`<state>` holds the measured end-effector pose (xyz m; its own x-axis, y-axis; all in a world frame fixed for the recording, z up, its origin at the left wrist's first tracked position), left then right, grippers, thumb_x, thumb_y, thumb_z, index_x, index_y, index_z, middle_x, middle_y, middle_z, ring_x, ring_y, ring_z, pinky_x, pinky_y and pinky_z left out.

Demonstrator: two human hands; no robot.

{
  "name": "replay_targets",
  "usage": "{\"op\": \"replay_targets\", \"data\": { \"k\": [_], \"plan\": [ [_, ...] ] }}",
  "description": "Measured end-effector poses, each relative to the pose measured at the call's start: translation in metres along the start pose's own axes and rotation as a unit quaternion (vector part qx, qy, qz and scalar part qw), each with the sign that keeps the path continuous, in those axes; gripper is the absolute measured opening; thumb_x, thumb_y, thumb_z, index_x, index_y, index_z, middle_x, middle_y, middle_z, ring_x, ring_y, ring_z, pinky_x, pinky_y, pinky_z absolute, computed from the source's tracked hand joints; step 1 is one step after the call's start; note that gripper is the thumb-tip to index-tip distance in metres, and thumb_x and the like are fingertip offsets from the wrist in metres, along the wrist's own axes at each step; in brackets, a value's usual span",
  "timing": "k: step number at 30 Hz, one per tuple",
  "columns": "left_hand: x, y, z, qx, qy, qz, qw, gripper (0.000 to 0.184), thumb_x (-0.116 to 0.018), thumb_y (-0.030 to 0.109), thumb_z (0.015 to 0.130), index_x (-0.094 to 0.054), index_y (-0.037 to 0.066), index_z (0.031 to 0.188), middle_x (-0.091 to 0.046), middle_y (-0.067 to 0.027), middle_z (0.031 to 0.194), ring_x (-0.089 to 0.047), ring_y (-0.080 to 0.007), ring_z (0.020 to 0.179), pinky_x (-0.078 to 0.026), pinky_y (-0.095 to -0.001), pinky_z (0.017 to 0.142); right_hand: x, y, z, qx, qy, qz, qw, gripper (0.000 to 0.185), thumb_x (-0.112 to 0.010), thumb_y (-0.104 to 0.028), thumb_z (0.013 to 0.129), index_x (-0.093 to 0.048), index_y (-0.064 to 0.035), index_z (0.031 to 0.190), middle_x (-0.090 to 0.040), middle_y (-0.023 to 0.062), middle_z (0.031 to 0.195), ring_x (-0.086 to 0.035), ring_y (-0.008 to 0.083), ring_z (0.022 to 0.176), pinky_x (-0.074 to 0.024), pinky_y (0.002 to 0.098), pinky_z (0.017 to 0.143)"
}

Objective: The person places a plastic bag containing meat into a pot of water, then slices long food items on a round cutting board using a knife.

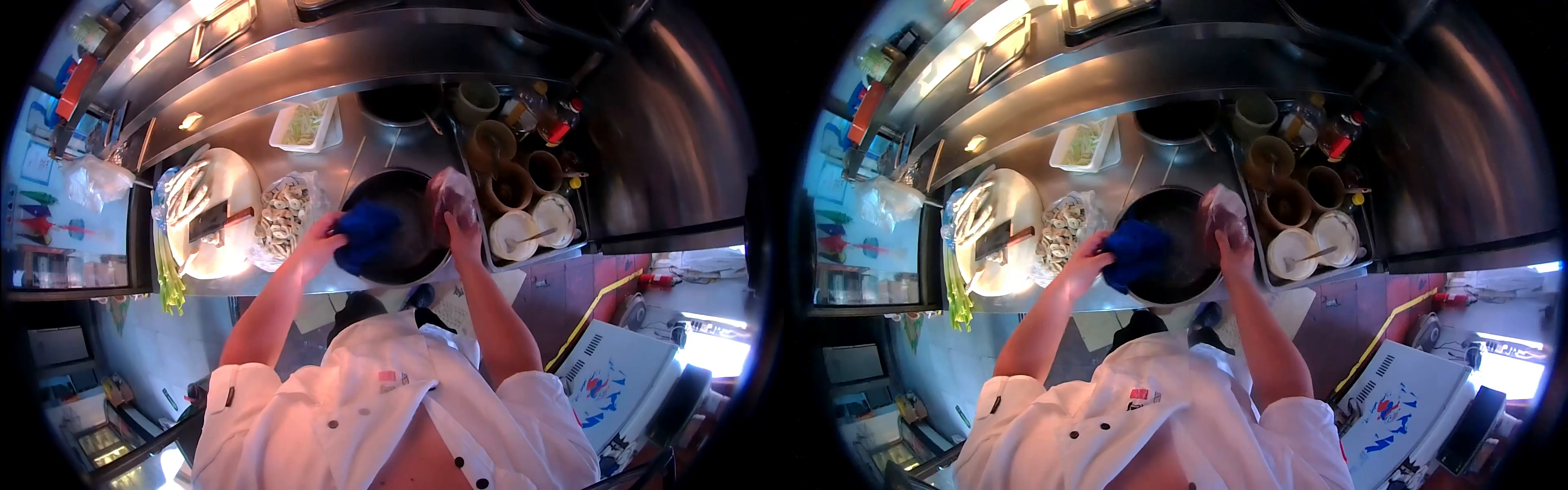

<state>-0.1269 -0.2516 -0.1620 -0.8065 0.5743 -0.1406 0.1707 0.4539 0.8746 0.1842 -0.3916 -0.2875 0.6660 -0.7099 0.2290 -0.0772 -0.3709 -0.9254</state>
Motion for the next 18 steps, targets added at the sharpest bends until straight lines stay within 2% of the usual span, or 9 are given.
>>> {"op": "replay_targets", "data": {
  "k": [1,2,3,4,5,7,13,17,18],
  "plan": [
    [0.018,0.000,-0.013,-0.017,0.008,-0.037,0.999,0.053,-0.063,-0.005,0.088,-0.056,0.004,0.140,-0.066,-0.0074,0.128,-0.064,-0.0214,0.119,-0.050,-0.0357,0.107,0.001,-0.005,-0.005,0.004,-0.005,0.001,1.000,0.061,-0.083,-0.037,0.089,-0.064,-0.0011,0.135,-0.067,0.0129,0.132,-0.062,0.0304,0.123,-0.0466,0.0431,0.106],
    [0.039,-0.001,-0.028,-0.033,0.017,-0.074,0.997,0.052,-0.063,-0.005,0.089,-0.056,0.004,0.140,-0.066,-0.0077,0.128,-0.064,-0.0214,0.120,-0.049,-0.0361,0.108,0.004,-0.019,-0.014,0.137,0.017,-0.148,0.979,0.062,-0.085,-0.037,0.085,-0.066,-0.0032,0.134,-0.065,0.0125,0.132,-0.057,0.0332,0.125,-0.0437,0.0460,0.108],
    [0.065,-0.012,-0.038,-0.048,0.050,-0.077,0.995,0.052,-0.063,-0.007,0.087,-0.057,0.003,0.138,-0.066,-0.0087,0.127,-0.064,-0.0213,0.120,-0.049,-0.0372,0.109,0.005,-0.038,-0.024,0.266,0.040,-0.291,0.918,0.063,-0.086,-0.037,0.081,-0.067,-0.0054,0.132,-0.063,0.0121,0.131,-0.053,0.0360,0.128,-0.0409,0.0489,0.111],
    [0.073,-0.006,-0.060,-0.041,0.108,-0.086,0.990,0.052,-0.063,-0.007,0.087,-0.057,0.002,0.138,-0.067,-0.0093,0.126,-0.064,-0.0209,0.120,-0.049,-0.0373,0.109,0.005,-0.072,-0.038,0.280,-0.021,-0.310,0.908,0.051,-0.084,-0.033,0.081,-0.072,-0.0103,0.125,-0.058,0.0126,0.129,-0.047,0.0385,0.128,-0.0374,0.0511,0.111],
    [0.094,-0.015,-0.075,-0.051,0.116,-0.109,0.986,0.055,-0.062,-0.005,0.086,-0.055,0.001,0.140,-0.067,-0.0111,0.126,-0.066,-0.0227,0.116,-0.051,-0.0364,0.105,-0.003,-0.076,-0.040,0.285,-0.027,-0.309,0.907,0.051,-0.084,-0.033,0.081,-0.072,-0.0103,0.125,-0.058,0.0126,0.129,-0.047,0.0385,0.128,-0.0374,0.0511,0.111],
    [0.119,-0.025,-0.105,-0.069,0.178,-0.133,0.973,0.050,-0.059,-0.003,0.087,-0.055,-0.001,0.136,-0.067,-0.0129,0.125,-0.066,-0.0247,0.116,-0.051,-0.0383,0.106,-0.019,-0.081,-0.042,0.294,-0.073,-0.406,0.862,0.042,-0.085,-0.033,0.080,-0.076,-0.0124,0.116,-0.059,0.0123,0.127,-0.049,0.0356,0.126,-0.0374,0.0513,0.110],
    [0.165,-0.073,-0.183,-0.051,0.270,-0.208,0.939,0.042,-0.058,-0.001,0.088,-0.056,-0.001,0.130,-0.067,-0.0137,0.121,-0.068,-0.0269,0.111,-0.054,-0.0415,0.103,-0.062,-0.067,-0.040,0.302,-0.104,-0.541,0.778,0.042,-0.083,-0.036,0.082,-0.074,-0.0120,0.115,-0.058,0.0122,0.125,-0.048,0.0360,0.127,-0.0360,0.0548,0.110],
    [0.193,-0.108,-0.217,-0.045,0.290,-0.234,0.927,0.044,-0.054,0.002,0.088,-0.056,-0.001,0.132,-0.068,-0.0171,0.123,-0.070,-0.0316,0.113,-0.057,-0.0461,0.102,-0.046,-0.085,-0.060,0.296,-0.097,-0.490,0.814,0.047,-0.083,-0.038,0.082,-0.072,-0.0076,0.116,-0.058,0.0161,0.129,-0.047,0.0368,0.130,-0.0374,0.0533,0.110],
    [0.198,-0.110,-0.222,-0.045,0.287,-0.238,0.927,0.044,-0.054,0.002,0.088,-0.056,-0.001,0.132,-0.068,-0.0171,0.123,-0.070,-0.0316,0.113,-0.057,-0.0461,0.102,-0.032,-0.073,-0.057,0.294,-0.042,-0.450,0.842,0.050,-0.084,-0.038,0.081,-0.070,-0.0067,0.119,-0.059,0.0170,0.129,-0.049,0.0382,0.128,-0.0383,0.0530,0.109]
  ]
}}
Point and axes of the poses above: each hand's wrist, its own z-axis towards the middle knuckle, its own x-axis out of the back of the hand, y = z × x, the point moved 2 cm from there along z, towards the middle knuckle
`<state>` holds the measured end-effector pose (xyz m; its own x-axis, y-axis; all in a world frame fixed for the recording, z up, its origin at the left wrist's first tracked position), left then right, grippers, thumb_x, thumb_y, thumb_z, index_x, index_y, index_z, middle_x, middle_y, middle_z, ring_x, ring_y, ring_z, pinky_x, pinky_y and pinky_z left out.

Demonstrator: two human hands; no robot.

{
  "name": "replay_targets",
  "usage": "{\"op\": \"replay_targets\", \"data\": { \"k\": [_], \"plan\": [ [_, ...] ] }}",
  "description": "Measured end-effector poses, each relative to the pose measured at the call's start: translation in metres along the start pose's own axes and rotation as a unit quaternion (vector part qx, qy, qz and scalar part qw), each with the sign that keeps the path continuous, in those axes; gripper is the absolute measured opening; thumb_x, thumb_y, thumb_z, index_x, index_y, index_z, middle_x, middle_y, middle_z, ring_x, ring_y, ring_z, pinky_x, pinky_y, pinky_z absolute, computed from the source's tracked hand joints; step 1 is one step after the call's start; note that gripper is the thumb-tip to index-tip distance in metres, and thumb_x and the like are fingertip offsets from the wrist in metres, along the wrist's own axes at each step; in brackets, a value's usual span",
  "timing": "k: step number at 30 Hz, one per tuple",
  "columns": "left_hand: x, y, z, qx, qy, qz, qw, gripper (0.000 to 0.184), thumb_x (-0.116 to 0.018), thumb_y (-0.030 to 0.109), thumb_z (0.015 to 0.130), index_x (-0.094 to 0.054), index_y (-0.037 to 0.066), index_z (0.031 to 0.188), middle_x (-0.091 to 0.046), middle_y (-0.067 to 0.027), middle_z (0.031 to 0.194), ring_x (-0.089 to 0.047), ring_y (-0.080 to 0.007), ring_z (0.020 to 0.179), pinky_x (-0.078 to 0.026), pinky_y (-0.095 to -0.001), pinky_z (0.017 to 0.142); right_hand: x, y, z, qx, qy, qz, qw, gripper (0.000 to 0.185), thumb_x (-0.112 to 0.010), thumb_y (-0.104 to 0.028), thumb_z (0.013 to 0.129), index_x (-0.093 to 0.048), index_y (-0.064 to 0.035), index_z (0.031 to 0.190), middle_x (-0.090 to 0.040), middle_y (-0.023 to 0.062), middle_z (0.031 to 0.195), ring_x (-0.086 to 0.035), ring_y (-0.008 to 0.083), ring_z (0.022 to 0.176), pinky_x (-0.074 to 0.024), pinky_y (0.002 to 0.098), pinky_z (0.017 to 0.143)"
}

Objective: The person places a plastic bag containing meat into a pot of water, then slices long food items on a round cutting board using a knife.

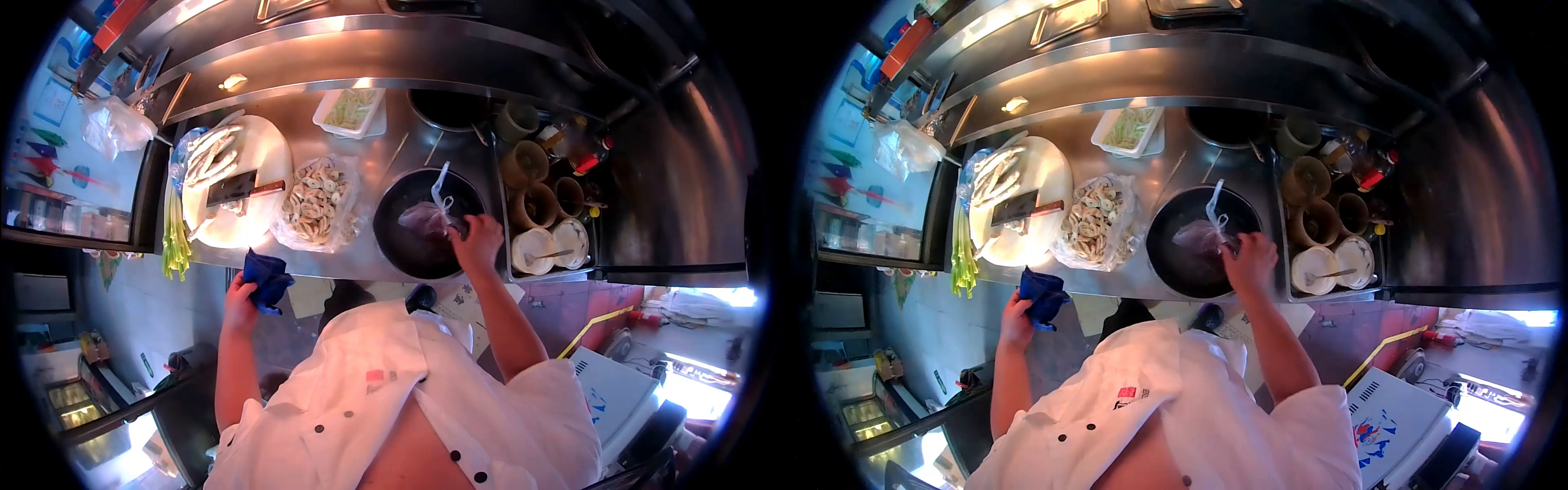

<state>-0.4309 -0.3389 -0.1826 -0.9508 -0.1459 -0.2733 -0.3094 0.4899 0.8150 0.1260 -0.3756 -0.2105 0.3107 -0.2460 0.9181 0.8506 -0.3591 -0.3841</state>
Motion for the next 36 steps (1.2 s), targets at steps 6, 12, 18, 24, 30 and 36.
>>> {"op": "replay_targets", "data": {
  "k": [6,12,18,24,30,36],
  "plan": [
    [0.034,0.041,0.044,0.008,-0.028,-0.050,0.998,0.045,-0.055,0.006,0.088,-0.056,-0.001,0.132,-0.068,-0.0183,0.125,-0.070,-0.0325,0.113,-0.057,-0.0457,0.101,-0.084,0.100,-0.057,-0.321,-0.081,0.266,0.905,0.064,-0.079,-0.038,0.090,-0.056,0.0017,0.135,-0.065,0.0191,0.121,-0.064,0.0343,0.106,-0.0560,0.0471,0.083],
    [0.043,0.085,0.113,0.029,-0.140,-0.069,0.987,0.046,-0.053,0.005,0.085,-0.056,-0.001,0.131,-0.068,-0.0159,0.123,-0.069,-0.0303,0.112,-0.054,-0.0441,0.104,-0.091,0.030,-0.095,-0.521,-0.056,0.436,0.731,0.026,-0.064,-0.026,0.095,-0.060,-0.0009,0.096,-0.059,0.0092,0.070,-0.057,0.0178,0.050,-0.0443,0.0299,0.039],
    [0.046,0.104,0.156,0.030,-0.167,-0.031,0.985,0.045,-0.054,0.003,0.083,-0.055,-0.001,0.128,-0.067,-0.0116,0.117,-0.069,-0.0261,0.108,-0.055,-0.0418,0.101,-0.011,-0.068,-0.086,-0.513,0.065,0.462,0.720,0.025,-0.060,-0.022,0.093,-0.059,0.0030,0.093,-0.055,0.0097,0.062,-0.052,0.0210,0.041,-0.0382,0.0342,0.035],
    [0.020,0.106,0.160,0.015,-0.196,-0.047,0.979,0.045,-0.055,0.004,0.085,-0.055,0.000,0.129,-0.066,-0.0111,0.117,-0.068,-0.0250,0.109,-0.055,-0.0401,0.100,0.052,-0.094,0.045,-0.417,0.086,0.553,0.716,0.026,-0.059,-0.024,0.097,-0.061,0.0014,0.101,-0.058,0.0111,0.074,-0.058,0.0209,0.052,-0.0461,0.0333,0.040],
    [0.003,0.106,0.086,-0.028,-0.187,-0.070,0.979,0.056,-0.058,0.012,0.085,-0.051,-0.003,0.138,-0.063,-0.0246,0.135,-0.066,-0.0400,0.122,-0.056,-0.0522,0.104,0.047,-0.096,0.199,-0.310,0.038,0.614,0.725,0.024,-0.058,-0.025,0.099,-0.061,-0.0027,0.105,-0.063,0.0121,0.079,-0.065,0.0221,0.061,-0.0543,0.0302,0.048],
    [0.057,0.058,0.013,-0.038,0.006,-0.109,0.993,0.042,-0.059,0.007,0.087,-0.058,-0.001,0.129,-0.068,-0.0151,0.122,-0.067,-0.0306,0.113,-0.053,-0.0445,0.105,0.016,-0.087,0.288,-0.257,-0.004,0.694,0.673,0.025,-0.059,-0.031,0.103,-0.060,-0.0078,0.111,-0.071,0.0101,0.091,-0.063,0.0163,0.063,-0.0462,0.0254,0.047]
  ]
}}
Point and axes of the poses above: each hand's wrist, its own z-axis towards the middle knuckle, its own x-axis out of the back of the hand, y = z × x, the point moved 2 cm from there along z, towards the middle knuckle
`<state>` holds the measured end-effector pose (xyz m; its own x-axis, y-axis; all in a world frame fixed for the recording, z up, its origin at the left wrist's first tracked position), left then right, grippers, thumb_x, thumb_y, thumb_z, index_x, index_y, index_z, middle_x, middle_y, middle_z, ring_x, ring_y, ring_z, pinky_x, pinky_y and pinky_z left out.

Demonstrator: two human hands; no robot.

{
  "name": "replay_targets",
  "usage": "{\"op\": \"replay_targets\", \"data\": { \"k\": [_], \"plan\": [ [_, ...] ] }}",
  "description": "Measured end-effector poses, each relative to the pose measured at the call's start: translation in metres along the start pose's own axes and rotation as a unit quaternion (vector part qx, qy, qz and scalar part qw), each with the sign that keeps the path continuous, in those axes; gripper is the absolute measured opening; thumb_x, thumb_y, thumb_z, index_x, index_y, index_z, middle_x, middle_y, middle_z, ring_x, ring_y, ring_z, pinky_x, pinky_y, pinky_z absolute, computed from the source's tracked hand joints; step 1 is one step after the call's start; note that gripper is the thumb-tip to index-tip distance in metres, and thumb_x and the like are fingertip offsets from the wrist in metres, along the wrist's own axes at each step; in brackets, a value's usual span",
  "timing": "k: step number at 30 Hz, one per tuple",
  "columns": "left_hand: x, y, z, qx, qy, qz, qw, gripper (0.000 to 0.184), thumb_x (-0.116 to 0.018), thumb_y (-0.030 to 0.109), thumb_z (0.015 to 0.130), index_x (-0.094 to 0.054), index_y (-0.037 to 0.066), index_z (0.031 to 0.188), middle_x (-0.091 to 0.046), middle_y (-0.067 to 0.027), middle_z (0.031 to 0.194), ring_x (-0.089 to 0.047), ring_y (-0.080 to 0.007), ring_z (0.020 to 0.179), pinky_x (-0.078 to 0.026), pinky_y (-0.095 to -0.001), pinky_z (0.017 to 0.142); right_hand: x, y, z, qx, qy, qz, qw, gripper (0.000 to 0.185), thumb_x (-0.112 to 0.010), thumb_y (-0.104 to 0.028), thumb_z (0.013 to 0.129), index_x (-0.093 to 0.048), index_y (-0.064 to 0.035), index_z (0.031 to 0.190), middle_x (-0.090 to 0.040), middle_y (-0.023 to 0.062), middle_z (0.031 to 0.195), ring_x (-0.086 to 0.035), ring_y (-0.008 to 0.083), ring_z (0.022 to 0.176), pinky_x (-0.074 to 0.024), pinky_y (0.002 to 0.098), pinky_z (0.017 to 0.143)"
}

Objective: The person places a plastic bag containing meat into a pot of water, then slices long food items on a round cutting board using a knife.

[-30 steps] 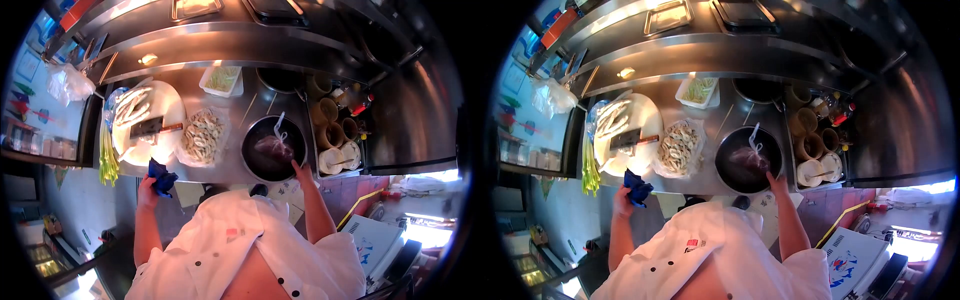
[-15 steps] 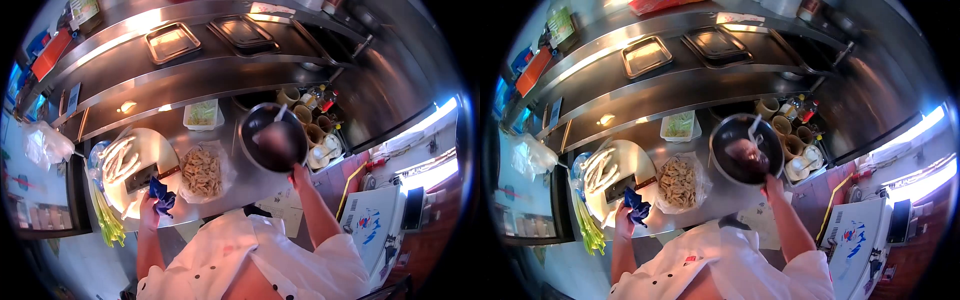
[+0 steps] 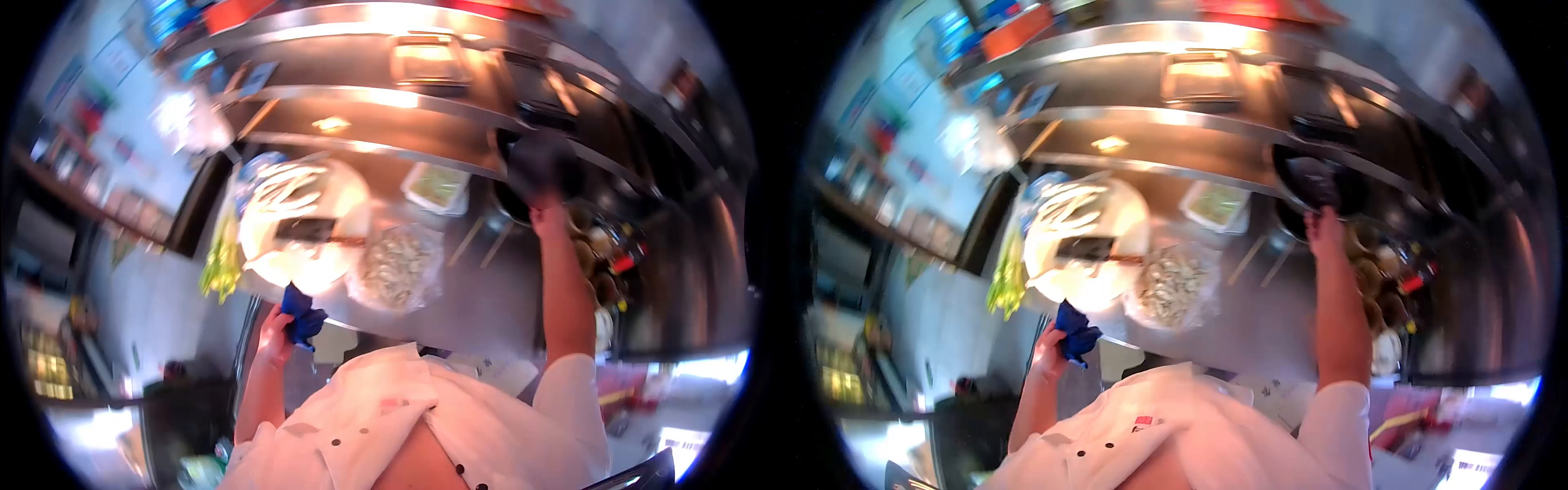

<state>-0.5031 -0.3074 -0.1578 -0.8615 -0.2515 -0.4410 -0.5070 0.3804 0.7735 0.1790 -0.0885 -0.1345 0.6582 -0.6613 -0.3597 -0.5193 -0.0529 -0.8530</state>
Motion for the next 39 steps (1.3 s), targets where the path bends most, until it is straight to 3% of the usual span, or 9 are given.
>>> {"op": "replay_targets", "data": {
  "k": [6,16,22,27,29,33,34,36,39],
  "plan": [
    [0.067,0.020,-0.045,-0.050,0.164,-0.004,0.985,0.037,-0.057,0.004,0.087,-0.062,0.003,0.124,-0.069,-0.0100,0.107,-0.068,-0.0251,0.100,-0.057,-0.0394,0.094,-0.026,0.048,-0.059,-0.012,0.010,0.054,0.998,0.036,-0.066,-0.039,0.102,-0.061,-0.0162,0.128,-0.073,-0.0024,0.108,-0.053,0.0092,0.070,-0.0390,0.0187,0.064],
    [0.260,0.175,0.099,-0.179,0.377,0.331,0.846,0.047,-0.064,0.009,0.083,-0.066,-0.001,0.129,-0.071,-0.0096,0.107,-0.067,-0.0192,0.095,-0.055,-0.0332,0.084,0.003,0.221,-0.246,-0.148,-0.132,-0.126,0.972,0.024,-0.065,-0.030,0.104,-0.069,-0.0098,0.116,-0.067,0.0012,0.088,-0.057,0.0093,0.063,-0.0457,0.0235,0.053],
    [0.328,0.256,0.242,-0.180,0.408,0.535,0.717,0.046,-0.061,0.014,0.084,-0.068,0.010,0.129,-0.070,-0.0225,0.121,-0.067,-0.0381,0.114,-0.052,-0.0445,0.101,-0.031,0.269,-0.304,-0.196,-0.022,-0.174,0.965,0.026,-0.064,-0.029,0.104,-0.067,-0.0071,0.118,-0.066,0.0032,0.087,-0.056,0.0104,0.062,-0.0422,0.0254,0.051],
    [0.374,0.238,0.327,-0.143,0.314,0.628,0.698,0.054,-0.062,0.013,0.086,-0.061,0.014,0.139,-0.062,-0.0190,0.136,-0.062,-0.0413,0.122,-0.051,-0.0475,0.104,-0.088,0.279,-0.341,-0.202,0.008,-0.216,0.955,0.028,-0.065,-0.031,0.104,-0.067,-0.0082,0.120,-0.065,0.0032,0.087,-0.057,0.0099,0.065,-0.0431,0.0248,0.054],
    [0.353,0.219,0.328,-0.099,0.358,0.743,0.556,0.053,-0.063,0.015,0.088,-0.060,0.017,0.142,-0.063,-0.0175,0.135,-0.061,-0.0404,0.122,-0.049,-0.0470,0.106,-0.111,0.282,-0.342,-0.176,-0.024,-0.267,0.947,0.030,-0.066,-0.031,0.104,-0.067,-0.0069,0.122,-0.066,0.0034,0.090,-0.057,0.0095,0.066,-0.0440,0.0248,0.056],
    [0.278,0.185,0.318,-0.361,0.118,0.702,0.602,0.043,-0.067,0.021,0.092,-0.063,0.011,0.134,-0.063,-0.0120,0.133,-0.056,-0.0348,0.129,-0.044,-0.0477,0.109,-0.152,0.296,-0.322,-0.061,-0.109,-0.400,0.908,0.027,-0.065,-0.026,0.105,-0.067,-0.0051,0.123,-0.071,0.0071,0.098,-0.066,0.0169,0.078,-0.0526,0.0295,0.068],
    [0.260,0.167,0.316,-0.337,0.064,0.640,0.688,0.044,-0.071,0.023,0.089,-0.064,0.010,0.131,-0.063,-0.0122,0.132,-0.056,-0.0350,0.128,-0.044,-0.0485,0.108,-0.164,0.305,-0.309,0.061,-0.135,-0.487,0.861,0.027,-0.065,-0.021,0.103,-0.066,-0.0058,0.125,-0.071,0.0096,0.102,-0.067,0.0216,0.085,-0.0539,0.0332,0.074],
    [0.204,0.135,0.289,-0.327,-0.024,0.633,0.701,0.048,-0.078,0.026,0.085,-0.065,0.009,0.127,-0.063,-0.0129,0.129,-0.057,-0.0357,0.125,-0.045,-0.0494,0.106,-0.213,0.304,-0.290,0.282,-0.189,-0.606,0.720,0.034,-0.065,-0.013,0.097,-0.064,-0.0082,0.131,-0.068,0.0133,0.111,-0.066,0.0290,0.099,-0.0537,0.0406,0.086],
    [0.134,0.118,0.238,-0.337,-0.117,0.687,0.634,0.052,-0.083,0.023,0.081,-0.063,0.008,0.127,-0.063,-0.0150,0.128,-0.057,-0.0378,0.125,-0.045,-0.0495,0.104,-0.283,0.308,-0.270,0.377,-0.285,-0.655,0.590,0.049,-0.063,-0.006,0.089,-0.060,-0.0117,0.138,-0.062,0.0144,0.120,-0.060,0.0331,0.114,-0.0482,0.0489,0.099]
  ]
}}
Point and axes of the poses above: each hand's wrist, its own z-axis towards the middle knuckle, its own x-axis out of the back of the hand, y = z × x, the point moved 2 cm from there along z, towards the middle knuckle
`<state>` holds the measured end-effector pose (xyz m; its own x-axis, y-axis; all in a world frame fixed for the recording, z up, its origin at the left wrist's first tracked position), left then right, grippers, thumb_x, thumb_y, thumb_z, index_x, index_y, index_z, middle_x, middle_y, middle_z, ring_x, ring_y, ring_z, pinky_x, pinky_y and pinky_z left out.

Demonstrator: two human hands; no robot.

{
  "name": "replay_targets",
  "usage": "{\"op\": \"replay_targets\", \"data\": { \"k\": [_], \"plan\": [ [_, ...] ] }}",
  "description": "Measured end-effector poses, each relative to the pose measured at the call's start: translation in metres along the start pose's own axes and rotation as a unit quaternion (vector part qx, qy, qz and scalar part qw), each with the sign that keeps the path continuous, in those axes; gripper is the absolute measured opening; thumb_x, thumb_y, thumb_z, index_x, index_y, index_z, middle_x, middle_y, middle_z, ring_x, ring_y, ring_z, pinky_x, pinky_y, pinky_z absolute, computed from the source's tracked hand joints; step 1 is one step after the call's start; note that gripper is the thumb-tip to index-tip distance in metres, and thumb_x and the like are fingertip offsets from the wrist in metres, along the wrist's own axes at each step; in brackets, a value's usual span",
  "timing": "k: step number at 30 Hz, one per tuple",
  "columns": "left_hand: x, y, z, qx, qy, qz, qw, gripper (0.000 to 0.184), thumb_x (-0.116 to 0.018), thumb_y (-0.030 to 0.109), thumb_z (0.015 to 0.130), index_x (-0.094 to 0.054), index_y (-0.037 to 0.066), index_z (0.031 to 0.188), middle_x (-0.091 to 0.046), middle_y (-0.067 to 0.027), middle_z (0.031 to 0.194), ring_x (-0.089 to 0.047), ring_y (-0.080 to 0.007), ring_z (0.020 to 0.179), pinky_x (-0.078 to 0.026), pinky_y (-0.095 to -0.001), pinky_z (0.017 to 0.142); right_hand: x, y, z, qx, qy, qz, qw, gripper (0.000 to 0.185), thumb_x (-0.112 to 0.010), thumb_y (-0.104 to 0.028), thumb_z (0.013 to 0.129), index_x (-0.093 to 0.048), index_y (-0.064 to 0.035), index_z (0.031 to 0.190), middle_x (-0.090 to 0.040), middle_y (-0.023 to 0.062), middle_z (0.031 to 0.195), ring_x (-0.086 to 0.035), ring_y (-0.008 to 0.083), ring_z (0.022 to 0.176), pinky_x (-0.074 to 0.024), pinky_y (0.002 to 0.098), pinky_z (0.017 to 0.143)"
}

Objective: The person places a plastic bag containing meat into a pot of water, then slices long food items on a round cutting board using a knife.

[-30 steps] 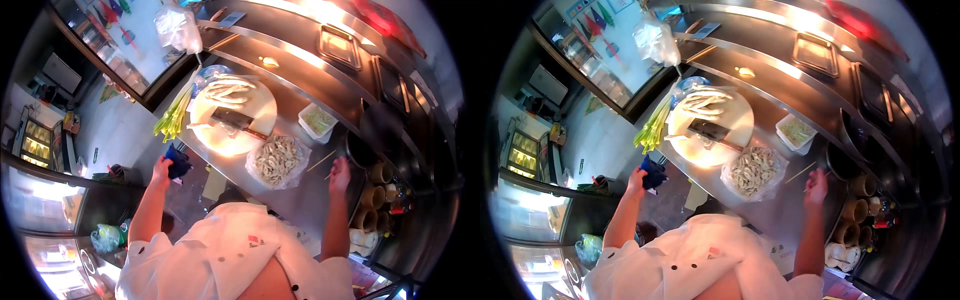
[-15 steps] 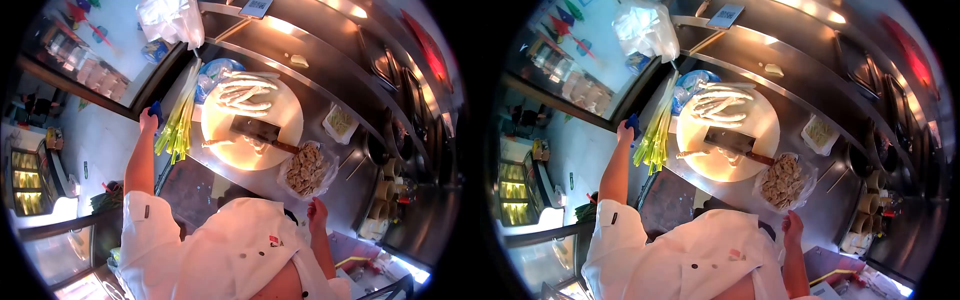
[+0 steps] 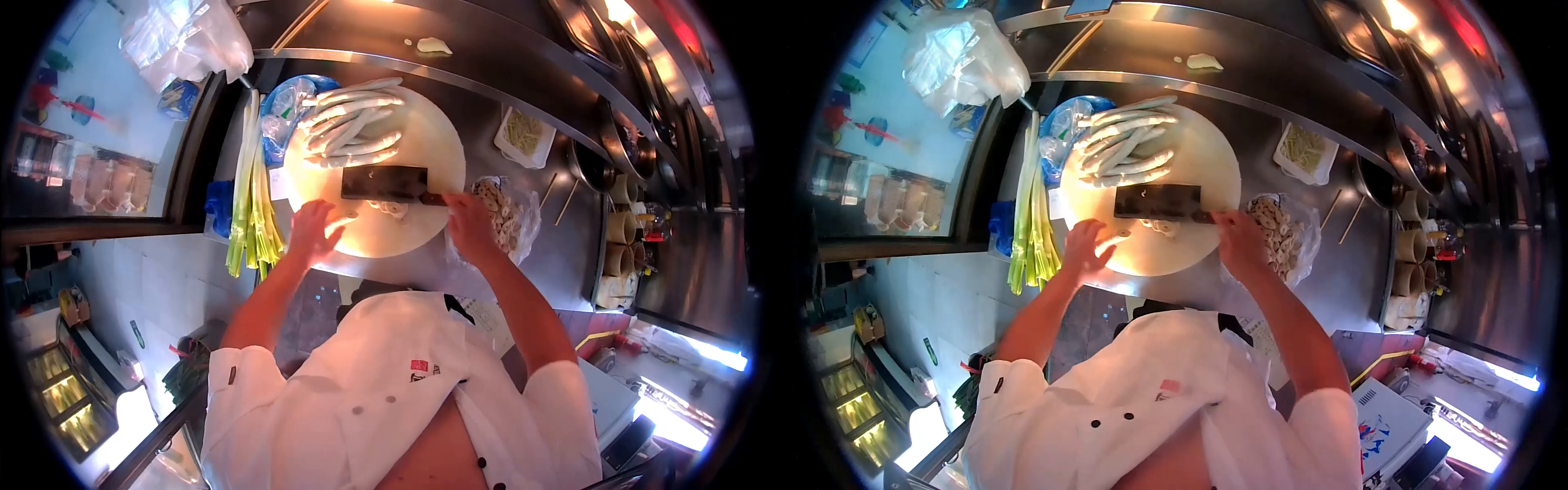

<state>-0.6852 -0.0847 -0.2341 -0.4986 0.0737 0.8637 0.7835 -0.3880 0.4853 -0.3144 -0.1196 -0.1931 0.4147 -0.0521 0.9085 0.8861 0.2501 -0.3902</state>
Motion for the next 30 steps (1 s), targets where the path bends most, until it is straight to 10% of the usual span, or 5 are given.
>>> {"op": "replay_targets", "data": {
  "k": [10,15,21,30],
  "plan": [
    [-0.004,-0.003,-0.014,-0.004,0.051,-0.068,0.996,0.029,-0.065,0.007,0.094,-0.061,0.001,0.122,-0.063,-0.0201,0.112,-0.062,-0.0416,0.104,-0.052,-0.0483,0.091,-0.056,-0.003,0.043,0.098,-0.144,-0.237,0.956,0.060,-0.057,-0.012,0.093,-0.047,-0.0082,0.153,-0.061,0.0158,0.118,-0.064,0.0328,0.109,-0.0568,0.0448,0.088],
    [0.035,-0.022,-0.051,0.044,0.019,-0.122,0.991,0.026,-0.058,0.004,0.098,-0.062,0.000,0.124,-0.063,-0.0201,0.111,-0.063,-0.0397,0.103,-0.052,-0.0457,0.091,0.001,-0.033,0.035,0.053,-0.217,-0.091,0.971,0.043,-0.062,-0.020,0.097,-0.055,-0.0034,0.137,-0.064,0.0184,0.113,-0.070,0.0377,0.081,-0.0583,0.0459,0.071],
    [0.050,-0.039,-0.091,0.087,0.067,-0.127,0.986,0.026,-0.058,0.003,0.098,-0.061,0.000,0.124,-0.064,-0.0190,0.111,-0.063,-0.0394,0.102,-0.051,-0.0457,0.090,0.009,-0.072,-0.013,-0.117,-0.195,0.132,0.965,0.025,-0.060,-0.028,0.103,-0.057,-0.0034,0.104,-0.067,0.0244,0.086,-0.067,0.0457,0.082,-0.0518,0.0543,0.070],
    [0.035,0.010,-0.034,-0.008,-0.016,-0.074,0.997,0.026,-0.063,0.004,0.092,-0.068,0.005,0.117,-0.063,-0.0181,0.105,-0.063,-0.0394,0.096,-0.052,-0.0482,0.083,-0.053,-0.064,-0.030,-0.146,-0.138,0.157,0.967,0.025,-0.062,-0.024,0.101,-0.054,-0.0013,0.097,-0.066,0.0243,0.077,-0.065,0.0477,0.077,-0.0507,0.0549,0.067]
  ]
}}
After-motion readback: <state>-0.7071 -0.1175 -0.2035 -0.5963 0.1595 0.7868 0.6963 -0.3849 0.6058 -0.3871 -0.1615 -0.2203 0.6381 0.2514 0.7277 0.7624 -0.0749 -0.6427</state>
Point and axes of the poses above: each hand's wrist, its own z-axis towards the middle knuckle, its own x-axis out of the back of the hand, y = z × x, the point moved 2 cm from there along z, towards the middle knuckle
